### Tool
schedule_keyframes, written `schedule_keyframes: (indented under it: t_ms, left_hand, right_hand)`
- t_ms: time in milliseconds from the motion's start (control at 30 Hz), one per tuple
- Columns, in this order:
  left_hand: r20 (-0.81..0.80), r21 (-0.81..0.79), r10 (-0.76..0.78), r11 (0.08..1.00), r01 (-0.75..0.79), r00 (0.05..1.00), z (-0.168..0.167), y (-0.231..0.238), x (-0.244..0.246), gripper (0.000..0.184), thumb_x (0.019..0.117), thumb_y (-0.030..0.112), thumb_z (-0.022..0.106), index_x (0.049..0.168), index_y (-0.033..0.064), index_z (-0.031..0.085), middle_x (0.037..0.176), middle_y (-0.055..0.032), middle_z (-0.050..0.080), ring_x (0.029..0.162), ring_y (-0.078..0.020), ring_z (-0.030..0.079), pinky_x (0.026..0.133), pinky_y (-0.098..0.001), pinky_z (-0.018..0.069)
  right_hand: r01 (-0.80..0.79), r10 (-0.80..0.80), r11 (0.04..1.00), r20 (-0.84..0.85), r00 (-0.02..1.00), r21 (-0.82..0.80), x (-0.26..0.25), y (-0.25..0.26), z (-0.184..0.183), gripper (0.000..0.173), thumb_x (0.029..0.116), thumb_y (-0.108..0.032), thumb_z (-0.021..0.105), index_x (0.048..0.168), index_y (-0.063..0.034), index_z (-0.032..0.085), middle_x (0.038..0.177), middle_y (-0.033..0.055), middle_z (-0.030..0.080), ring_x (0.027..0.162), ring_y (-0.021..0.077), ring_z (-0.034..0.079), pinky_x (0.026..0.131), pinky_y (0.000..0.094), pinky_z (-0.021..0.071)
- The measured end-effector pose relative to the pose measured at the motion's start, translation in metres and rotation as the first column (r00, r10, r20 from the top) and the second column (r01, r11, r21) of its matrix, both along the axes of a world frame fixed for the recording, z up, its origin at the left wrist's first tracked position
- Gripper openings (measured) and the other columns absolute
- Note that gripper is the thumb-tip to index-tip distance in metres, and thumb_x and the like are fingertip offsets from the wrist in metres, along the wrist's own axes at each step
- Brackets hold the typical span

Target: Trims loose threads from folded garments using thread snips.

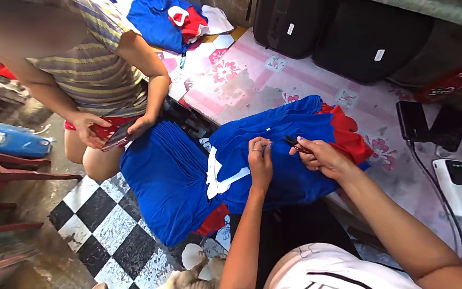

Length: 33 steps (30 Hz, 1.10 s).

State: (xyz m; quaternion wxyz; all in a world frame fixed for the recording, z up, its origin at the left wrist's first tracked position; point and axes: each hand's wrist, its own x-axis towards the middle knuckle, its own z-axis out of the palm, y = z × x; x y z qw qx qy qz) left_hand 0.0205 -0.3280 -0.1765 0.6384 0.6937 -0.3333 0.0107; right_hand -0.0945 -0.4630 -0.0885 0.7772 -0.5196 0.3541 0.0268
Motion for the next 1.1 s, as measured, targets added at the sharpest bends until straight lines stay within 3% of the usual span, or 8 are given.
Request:
schedule_keyframes:
  t_ms: [167,267,333,467,633,867,1000,1100]
  left_hand:
    - [-0.142,0.243,-0.161,0.951,0.192,0.977,0.037,0.021,0.003,0.018,0.0988,0.001,0.053,0.102,-0.0083,0.068,0.098,-0.0153,0.067,0.081,-0.0136,0.066,0.078,-0.0276,0.0561]
    - [-0.025,0.448,-0.108,0.888,0.107,0.994,0.058,0.016,-0.001,0.021,0.0949,0.002,0.057,0.107,-0.0088,0.07,0.105,-0.0216,0.067,0.089,-0.0273,0.068,0.081,-0.0389,0.0571]
    - [0.018,0.532,-0.05,0.846,0.033,0.999,0.053,-0.002,-0.002,0.026,0.0962,0.013,0.067,0.112,-0.008,0.069,0.117,-0.0254,0.064,0.108,-0.0371,0.065,0.092,-0.0472,0.0557]
    - [0.128,0.591,-0.05,0.806,-0.035,0.991,0.042,-0.019,0.0,0.015,0.0969,0.003,0.062,0.098,-0.0069,0.073,0.111,-0.0233,0.068,0.109,-0.0392,0.065,0.092,-0.049,0.055]
    - [-0.225,0.81,-0.229,0.497,0.312,0.947,0.098,0.02,0.016,0.023,0.1027,0.009,0.055,0.109,-0.0059,0.071,0.119,-0.0225,0.066,0.114,-0.035,0.064,0.102,-0.0501,0.049]
    - [0.161,0.625,-0.032,0.776,-0.077,0.987,0.044,-0.027,-0.01,0.018,0.0973,0.006,0.062,0.102,-0.0071,0.074,0.113,-0.0235,0.068,0.11,-0.0399,0.065,0.093,-0.0502,0.0541]
    - [0.218,0.475,0.014,0.872,-0.118,0.976,0.029,-0.02,-0.008,0.011,0.0914,0.003,0.066,0.09,-0.006,0.073,0.101,-0.0215,0.071,0.098,-0.0385,0.069,0.084,-0.0485,0.0571]
    - [0.288,0.46,-0.005,0.878,-0.134,0.958,0.024,-0.021,-0.006,0.014,0.0925,0.007,0.068,0.099,-0.0038,0.074,0.104,-0.0196,0.072,0.099,-0.0365,0.07,0.084,-0.0477,0.058]
  right_hand:
    - [-0.027,0.027,0.999,0.003,1.0,-0.045,0.003,-0.003,0.002,0.046,0.1136,-0.032,0.032,0.094,-0.0083,0.065,0.053,-0.0125,0.035,0.04,-0.0029,0.027,0.04,0.0136,0.0246]
    - [-0.005,0.008,0.994,0.024,1.0,-0.11,0.004,-0.007,-0.002,0.047,0.1135,-0.034,0.032,0.094,-0.0081,0.066,0.053,-0.0118,0.036,0.041,-0.0027,0.029,0.04,0.0136,0.0261]
    - [0.019,-0.016,0.992,0.025,1.0,-0.124,0.007,-0.007,-0.007,0.048,0.1135,-0.035,0.032,0.095,-0.0068,0.066,0.053,-0.0109,0.035,0.041,-0.0017,0.029,0.04,0.0142,0.0263]
    - [0.065,-0.06,0.992,0.046,0.997,-0.104,0.006,-0.01,-0.011,0.049,0.1137,-0.035,0.03,0.096,-0.0066,0.066,0.053,-0.011,0.035,0.04,-0.0013,0.029,0.04,0.0146,0.0271]
    - [0.037,-0.035,0.999,0.094,0.995,-0.015,0.0,-0.019,-0.014,0.051,0.1139,-0.035,0.026,0.098,-0.0066,0.065,0.053,-0.0112,0.035,0.04,-0.002,0.029,0.04,0.0132,0.0278]
    - [0.033,-0.032,0.999,0.084,0.996,-0.011,-0.001,-0.016,-0.011,0.05,0.1137,-0.036,0.029,0.096,-0.0072,0.065,0.054,-0.0111,0.035,0.04,-0.0017,0.029,0.04,0.0134,0.027]
    - [-0.015,0.017,0.999,0.059,0.998,-0.032,-0.01,-0.012,-0.003,0.047,0.1136,-0.034,0.03,0.097,-0.0073,0.066,0.054,-0.0117,0.035,0.04,-0.002,0.03,0.04,0.0136,0.0271]
    - [-0.018,0.02,0.999,0.058,0.998,-0.032,-0.008,-0.01,-0.002,0.046,0.1135,-0.033,0.031,0.098,-0.0066,0.066,0.053,-0.0116,0.036,0.04,-0.0021,0.03,0.04,0.0137,0.0273]
